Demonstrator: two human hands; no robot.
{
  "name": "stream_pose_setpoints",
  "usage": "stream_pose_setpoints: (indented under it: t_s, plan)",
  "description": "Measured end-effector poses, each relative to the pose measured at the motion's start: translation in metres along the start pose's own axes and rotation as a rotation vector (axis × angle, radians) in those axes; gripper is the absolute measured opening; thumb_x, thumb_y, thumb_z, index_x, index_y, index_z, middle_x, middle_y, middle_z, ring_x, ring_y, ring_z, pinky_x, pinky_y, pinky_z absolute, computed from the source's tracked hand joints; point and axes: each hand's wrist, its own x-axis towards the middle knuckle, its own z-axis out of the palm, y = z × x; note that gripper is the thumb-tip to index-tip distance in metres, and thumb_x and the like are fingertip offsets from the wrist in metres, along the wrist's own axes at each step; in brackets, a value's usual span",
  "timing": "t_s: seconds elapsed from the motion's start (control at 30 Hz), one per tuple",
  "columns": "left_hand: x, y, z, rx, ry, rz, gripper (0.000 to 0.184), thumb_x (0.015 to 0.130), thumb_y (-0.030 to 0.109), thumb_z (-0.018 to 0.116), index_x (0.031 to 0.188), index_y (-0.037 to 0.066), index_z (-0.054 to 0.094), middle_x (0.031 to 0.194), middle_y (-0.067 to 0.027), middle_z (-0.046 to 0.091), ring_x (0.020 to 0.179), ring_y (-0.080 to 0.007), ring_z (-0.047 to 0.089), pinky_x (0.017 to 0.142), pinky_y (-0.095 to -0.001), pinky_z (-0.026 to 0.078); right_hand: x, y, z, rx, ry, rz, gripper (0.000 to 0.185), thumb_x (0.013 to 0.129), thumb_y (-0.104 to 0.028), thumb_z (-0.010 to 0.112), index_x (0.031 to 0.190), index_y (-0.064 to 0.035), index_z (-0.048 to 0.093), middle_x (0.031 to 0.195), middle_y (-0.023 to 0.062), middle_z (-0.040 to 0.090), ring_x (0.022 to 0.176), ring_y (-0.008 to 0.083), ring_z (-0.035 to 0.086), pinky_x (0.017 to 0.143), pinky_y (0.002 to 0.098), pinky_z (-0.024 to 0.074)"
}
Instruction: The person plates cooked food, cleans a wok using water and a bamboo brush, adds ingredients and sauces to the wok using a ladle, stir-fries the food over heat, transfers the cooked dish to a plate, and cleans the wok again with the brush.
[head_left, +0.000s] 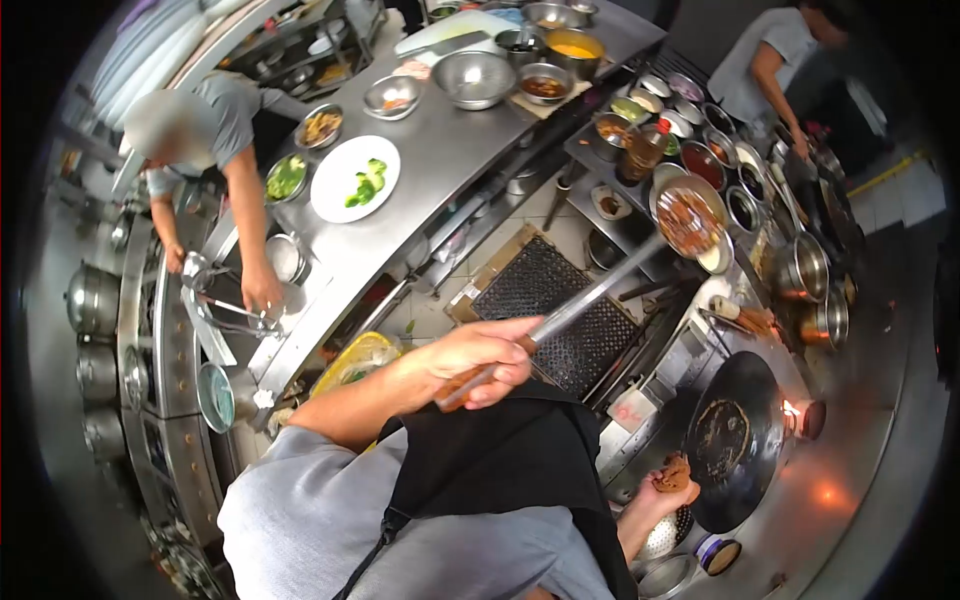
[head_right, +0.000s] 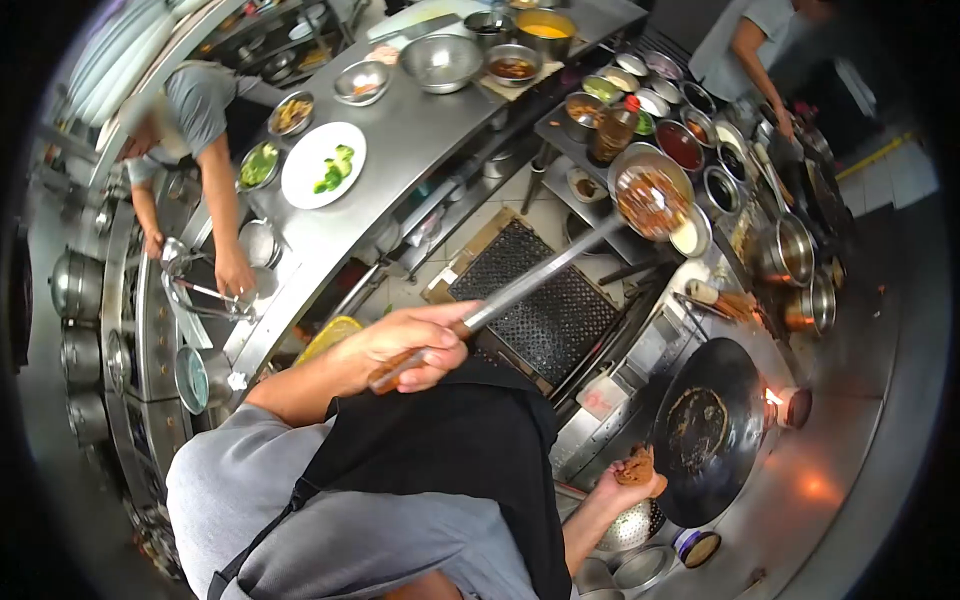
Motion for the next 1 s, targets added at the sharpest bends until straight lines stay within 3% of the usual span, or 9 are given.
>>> stream_pose_setpoints:
  t_s: [0.2, 0.43, 0.53, 0.7, 0.9, 1.0]
  plan:
    - [-0.111, -0.009, -0.04, -0.051, 0.284, 0.414, 0.065, 0.099, 0.007, 0.048, 0.159, 0.017, 0.025, 0.072, -0.0053, 0.048, 0.043, -0.0158, 0.049, 0.036, -0.0294, 0.045, 0.009, 0.005, -0.001, 0.027, -0.018, 0.007, 0.042, 0.09, -0.039, 0.051, 0.116, -0.0087, 0.066, 0.102, 0.009, 0.07, 0.064, 0.0139, 0.057, 0.047, 0.0243, 0.0419]
    - [-0.185, -0.021, -0.09, -0.025, 0.562, 0.672, 0.061, 0.098, 0.011, 0.047, 0.156, 0.014, 0.028, 0.072, -0.0037, 0.05, 0.042, -0.0143, 0.05, 0.035, -0.0294, 0.046, 0.024, 0.003, -0.005, 0.007, -0.065, -0.032, 0.044, 0.087, -0.038, 0.053, 0.115, -0.0066, 0.065, 0.105, 0.0081, 0.069, 0.066, 0.0139, 0.058, 0.05, 0.0244, 0.0422]
    - [-0.193, -0.019, -0.103, 0.09, 0.674, 0.75, 0.044, 0.098, 0.011, 0.047, 0.142, 0.011, 0.041, 0.072, -0.0025, 0.049, 0.041, -0.0127, 0.05, 0.034, -0.0287, 0.046, 0.02, 0.002, -0.003, 0.014, -0.108, -0.017, 0.045, 0.086, -0.038, 0.054, 0.114, -0.0059, 0.066, 0.105, 0.0078, 0.069, 0.066, 0.0141, 0.058, 0.051, 0.025, 0.0426]
    - [-0.195, -0.016, -0.13, 0.133, 0.837, 0.774, 0.058, 0.097, 0.01, 0.048, 0.153, 0.012, 0.033, 0.069, -0.0005, 0.049, 0.041, -0.0118, 0.048, 0.035, -0.0278, 0.044, 0.019, -0.003, -0.002, 0.001, -0.05, -0.002, 0.044, 0.086, -0.038, 0.048, 0.112, -0.0078, 0.066, 0.101, 0.0069, 0.07, 0.068, 0.0156, 0.061, 0.052, 0.0259, 0.044]
    - [-0.19, -0.014, -0.157, 0.13, 0.903, 0.783, 0.06, 0.096, 0.011, 0.049, 0.154, 0.011, 0.032, 0.07, -0.0004, 0.049, 0.043, -0.0112, 0.048, 0.037, -0.0267, 0.044, 0.016, -0.003, -0.009, 0.012, -0.075, -0.002, 0.045, 0.085, -0.038, 0.047, 0.112, -0.0077, 0.066, 0.103, 0.0073, 0.071, 0.067, 0.0154, 0.061, 0.052, 0.0254, 0.044]
    - [-0.189, -0.013, -0.157, 0.174, 0.9, 0.795, 0.044, 0.093, 0.008, 0.049, 0.137, 0.009, 0.042, 0.069, -0.0005, 0.051, 0.044, -0.0112, 0.05, 0.037, -0.0262, 0.044, 0.008, -0.002, -0.003, 0.026, -0.001, -0.021, 0.044, 0.086, -0.037, 0.047, 0.112, -0.0072, 0.065, 0.102, 0.0073, 0.07, 0.066, 0.0154, 0.061, 0.051, 0.0257, 0.0442]
